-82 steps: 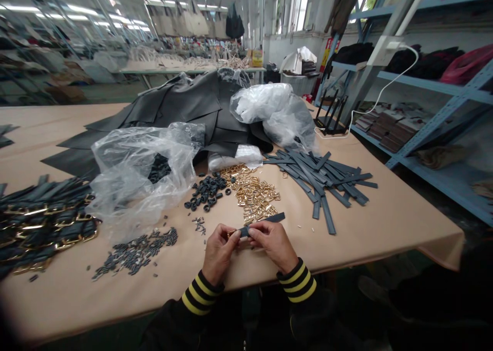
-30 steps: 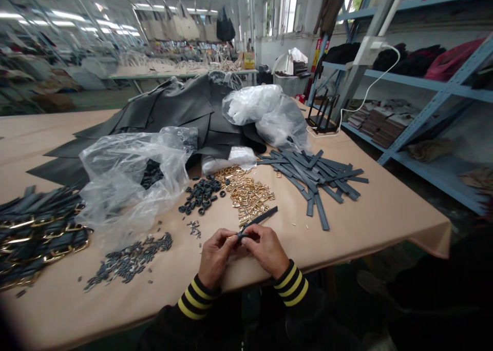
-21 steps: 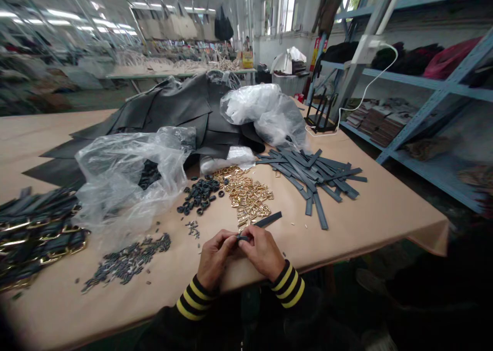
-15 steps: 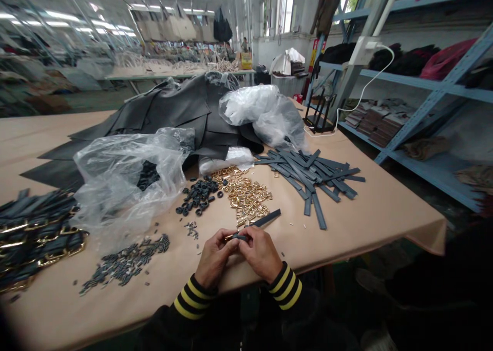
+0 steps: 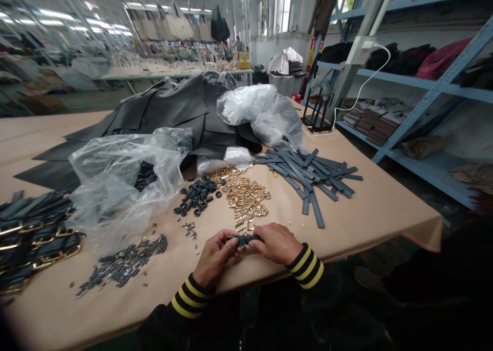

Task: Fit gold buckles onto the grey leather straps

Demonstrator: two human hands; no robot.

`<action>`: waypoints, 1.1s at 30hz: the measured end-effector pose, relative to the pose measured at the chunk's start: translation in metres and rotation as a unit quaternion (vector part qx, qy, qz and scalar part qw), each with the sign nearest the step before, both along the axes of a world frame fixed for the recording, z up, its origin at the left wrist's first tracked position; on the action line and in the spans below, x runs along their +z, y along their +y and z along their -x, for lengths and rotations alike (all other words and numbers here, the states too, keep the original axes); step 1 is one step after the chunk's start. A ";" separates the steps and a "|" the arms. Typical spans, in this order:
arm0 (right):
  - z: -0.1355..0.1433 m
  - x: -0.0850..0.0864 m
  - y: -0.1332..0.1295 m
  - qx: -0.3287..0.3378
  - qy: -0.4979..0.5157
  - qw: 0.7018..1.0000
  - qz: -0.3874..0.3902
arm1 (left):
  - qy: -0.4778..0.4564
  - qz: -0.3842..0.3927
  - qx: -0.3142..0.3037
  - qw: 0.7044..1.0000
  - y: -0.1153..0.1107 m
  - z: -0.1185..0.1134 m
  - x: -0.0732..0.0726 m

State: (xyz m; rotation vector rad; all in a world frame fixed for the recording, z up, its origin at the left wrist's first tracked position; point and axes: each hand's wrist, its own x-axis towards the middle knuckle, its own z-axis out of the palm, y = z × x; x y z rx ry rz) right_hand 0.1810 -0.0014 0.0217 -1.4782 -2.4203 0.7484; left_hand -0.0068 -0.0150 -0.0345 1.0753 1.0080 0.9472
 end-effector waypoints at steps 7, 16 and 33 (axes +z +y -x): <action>0.008 -0.007 0.004 0.054 0.143 0.964 0.219 | 0.024 -0.011 -0.006 1.000 -0.001 -0.002 0.002; 0.002 -0.021 0.009 0.069 0.239 0.942 0.224 | 0.043 -0.040 -0.011 0.998 0.002 -0.001 0.002; 0.015 -0.030 0.002 -0.027 0.146 0.985 0.087 | 0.038 -0.013 -0.030 0.999 0.005 -0.004 0.006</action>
